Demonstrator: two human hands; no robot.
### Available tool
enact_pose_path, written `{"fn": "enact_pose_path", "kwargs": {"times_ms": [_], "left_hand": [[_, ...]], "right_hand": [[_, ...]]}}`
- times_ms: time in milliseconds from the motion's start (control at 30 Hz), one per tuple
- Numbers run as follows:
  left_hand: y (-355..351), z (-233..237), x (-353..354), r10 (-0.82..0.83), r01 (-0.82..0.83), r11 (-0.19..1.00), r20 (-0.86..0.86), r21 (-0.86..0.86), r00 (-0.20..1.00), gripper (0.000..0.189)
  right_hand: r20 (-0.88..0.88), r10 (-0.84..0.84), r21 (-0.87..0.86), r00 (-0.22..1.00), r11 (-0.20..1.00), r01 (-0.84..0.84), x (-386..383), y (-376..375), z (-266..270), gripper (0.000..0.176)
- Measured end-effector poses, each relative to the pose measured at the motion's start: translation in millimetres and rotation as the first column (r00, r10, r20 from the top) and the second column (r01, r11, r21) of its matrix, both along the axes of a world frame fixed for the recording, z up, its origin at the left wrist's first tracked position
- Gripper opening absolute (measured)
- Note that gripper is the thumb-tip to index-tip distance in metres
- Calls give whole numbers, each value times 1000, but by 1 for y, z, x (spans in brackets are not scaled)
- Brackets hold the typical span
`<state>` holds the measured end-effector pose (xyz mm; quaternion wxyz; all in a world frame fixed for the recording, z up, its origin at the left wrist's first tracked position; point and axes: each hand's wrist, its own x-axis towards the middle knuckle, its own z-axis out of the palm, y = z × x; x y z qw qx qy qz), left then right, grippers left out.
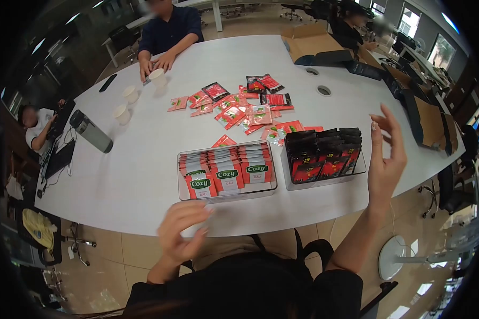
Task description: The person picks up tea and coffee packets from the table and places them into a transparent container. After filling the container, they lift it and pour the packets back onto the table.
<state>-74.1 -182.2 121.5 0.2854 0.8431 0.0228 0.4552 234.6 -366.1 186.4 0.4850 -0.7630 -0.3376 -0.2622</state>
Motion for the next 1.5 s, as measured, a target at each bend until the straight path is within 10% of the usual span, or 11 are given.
{"fn": "enact_pose_path", "kwargs": {"times_ms": [100, 300, 1500], "left_hand": [[0, -36, 42, 144, -120, 981, -163, 152, 976, 42], [1, -71, 64, 285, -235, 941, -191, 244, 939, 34], [39, -74, -13, 411, -335, 897, -267, 289, 872, 21]], "right_hand": [[-234, -213, -149, 949, 972, 182, 62, -26, -65, 39], [-678, 134, 80, 723, 991, -109, 93, -41, -133, 40], [-447, 145, -47, 883, 982, -185, -8, 35, -135, 42]]}}
